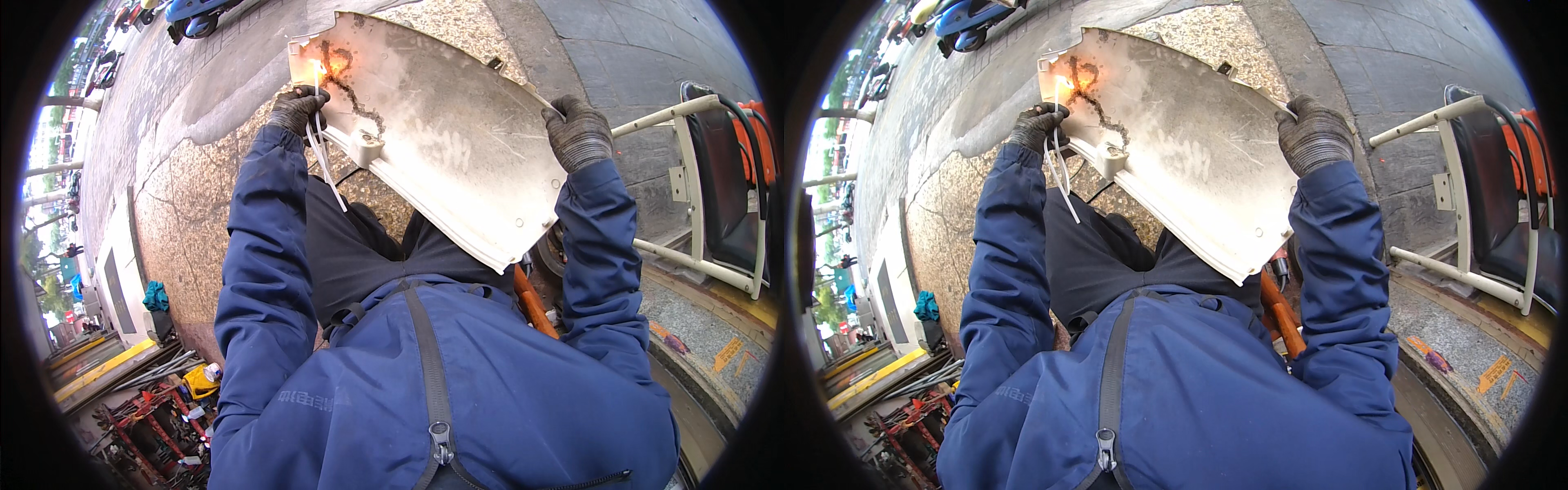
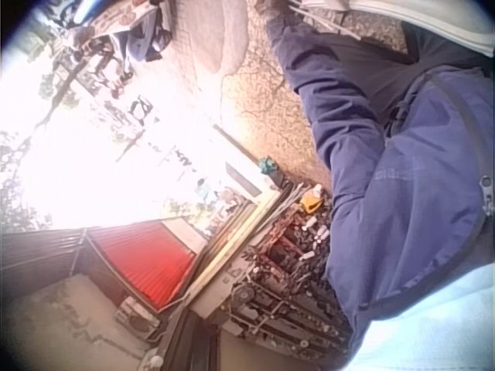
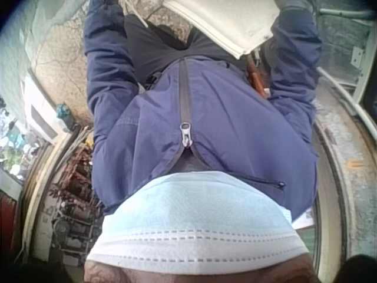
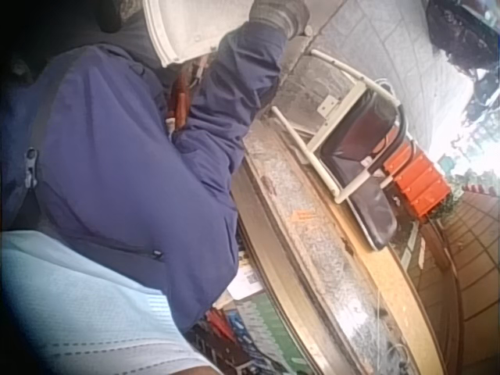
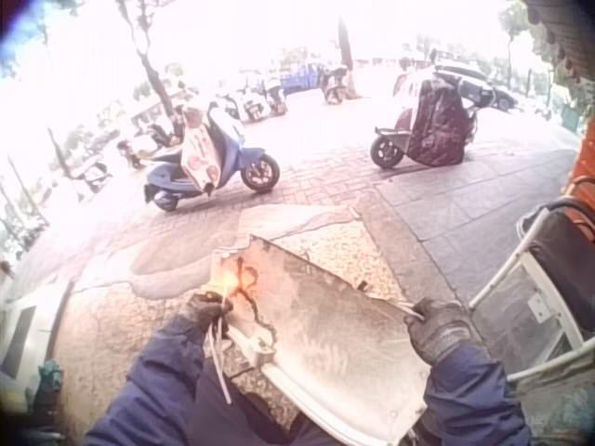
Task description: The person sits on the ground and uses a handheld welding tool to melt a white plastic rod into a crack on a large plastic panel. They hold the panel with one hand and feed the rod along the crack with the other, then flip the panel to inspect the weld.
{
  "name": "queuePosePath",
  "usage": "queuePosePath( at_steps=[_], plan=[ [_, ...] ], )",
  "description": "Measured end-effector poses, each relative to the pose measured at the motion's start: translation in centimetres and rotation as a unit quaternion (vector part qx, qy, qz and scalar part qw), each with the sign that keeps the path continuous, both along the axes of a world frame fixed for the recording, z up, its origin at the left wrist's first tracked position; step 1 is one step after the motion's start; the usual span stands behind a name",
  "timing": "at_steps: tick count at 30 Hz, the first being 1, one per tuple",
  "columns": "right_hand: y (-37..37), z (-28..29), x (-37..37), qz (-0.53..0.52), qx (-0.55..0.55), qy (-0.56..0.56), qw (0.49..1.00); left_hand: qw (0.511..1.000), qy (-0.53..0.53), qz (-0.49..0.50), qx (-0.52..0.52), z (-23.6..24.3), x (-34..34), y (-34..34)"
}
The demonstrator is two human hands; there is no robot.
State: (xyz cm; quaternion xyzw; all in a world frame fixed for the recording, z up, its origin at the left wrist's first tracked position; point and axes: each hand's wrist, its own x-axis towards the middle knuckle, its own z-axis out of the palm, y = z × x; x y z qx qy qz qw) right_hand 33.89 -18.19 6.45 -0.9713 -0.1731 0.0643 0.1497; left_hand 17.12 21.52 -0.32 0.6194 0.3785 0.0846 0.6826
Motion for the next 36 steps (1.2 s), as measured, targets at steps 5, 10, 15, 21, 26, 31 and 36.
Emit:
queuePosePath(
  at_steps=[5,10,15,21,26,31,36],
  plan=[
    [0.0,0.0,0.0,0.001,-0.001,-0.001,1.000,1.000,0.001,-0.002,0.000,-0.1,0.0,0.1],
    [0.0,-0.1,0.0,-0.003,-0.006,0.005,1.000,1.000,0.008,-0.007,0.008,0.0,-0.1,0.0],
    [-0.1,-0.3,0.1,0.000,-0.005,-0.005,1.000,0.998,0.032,-0.050,0.036,0.5,-0.1,0.2],
    [-0.1,-0.3,0.1,-0.007,-0.001,0.002,1.000,0.998,0.017,-0.051,0.046,0.7,0.2,0.3],
    [0.0,-0.1,0.0,-0.002,-0.002,0.002,1.000,0.998,0.011,-0.041,0.044,0.9,0.4,0.5],
    [-0.1,0.1,0.0,0.000,-0.003,0.011,1.000,0.998,-0.007,-0.051,0.036,0.6,0.7,1.0],
    [-0.2,0.1,0.0,0.004,0.005,0.009,1.000,0.998,-0.014,-0.058,0.035,0.1,0.8,1.7]
  ],
)
